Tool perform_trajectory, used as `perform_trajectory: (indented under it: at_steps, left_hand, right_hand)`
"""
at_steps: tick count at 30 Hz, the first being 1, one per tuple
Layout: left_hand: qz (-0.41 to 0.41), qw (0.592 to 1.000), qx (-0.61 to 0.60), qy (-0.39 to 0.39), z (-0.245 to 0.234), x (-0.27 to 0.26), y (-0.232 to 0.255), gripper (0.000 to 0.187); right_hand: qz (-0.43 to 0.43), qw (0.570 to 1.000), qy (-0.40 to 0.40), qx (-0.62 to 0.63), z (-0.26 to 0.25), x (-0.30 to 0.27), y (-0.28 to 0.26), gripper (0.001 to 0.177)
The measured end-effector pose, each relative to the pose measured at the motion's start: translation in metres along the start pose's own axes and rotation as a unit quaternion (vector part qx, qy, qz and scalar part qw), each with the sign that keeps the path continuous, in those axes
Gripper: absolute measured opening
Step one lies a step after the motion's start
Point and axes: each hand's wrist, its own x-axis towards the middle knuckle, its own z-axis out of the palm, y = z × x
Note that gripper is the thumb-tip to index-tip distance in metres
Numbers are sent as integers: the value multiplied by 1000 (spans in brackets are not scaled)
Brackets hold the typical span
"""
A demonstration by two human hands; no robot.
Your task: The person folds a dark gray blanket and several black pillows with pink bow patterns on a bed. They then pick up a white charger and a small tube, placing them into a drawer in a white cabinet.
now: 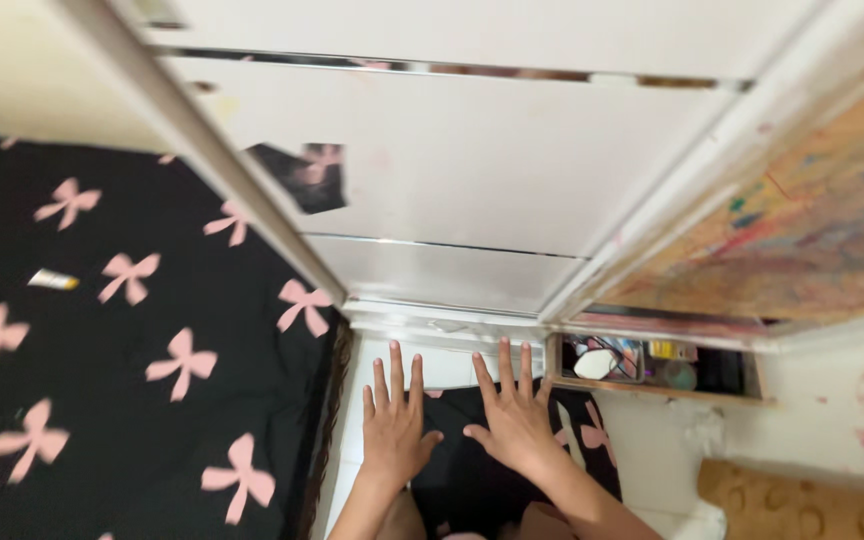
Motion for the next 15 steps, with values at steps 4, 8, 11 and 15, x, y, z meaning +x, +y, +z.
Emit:
perform_trajectory:
  at_steps: [4,8,11,15]
  left_hand:
    - [-48,997,-29,61,-30,-31,-25,130]
    - [-138,986,-47,79,-56,-67,-58,129]
    - [-199,974,-43,102,-72,-94,-90,129]
    - [-271,952,-42,132,-88,-133,-135,127]
  right_hand:
    - [-52,998,16,-29,-29,-6,-29,118]
    - [-110,992,26,-60,-53,1,-66,120]
    - [-154,985,38,-72,-65,5,-105,121]
    - [-216,970,63,-90,-77,14,-164,120]
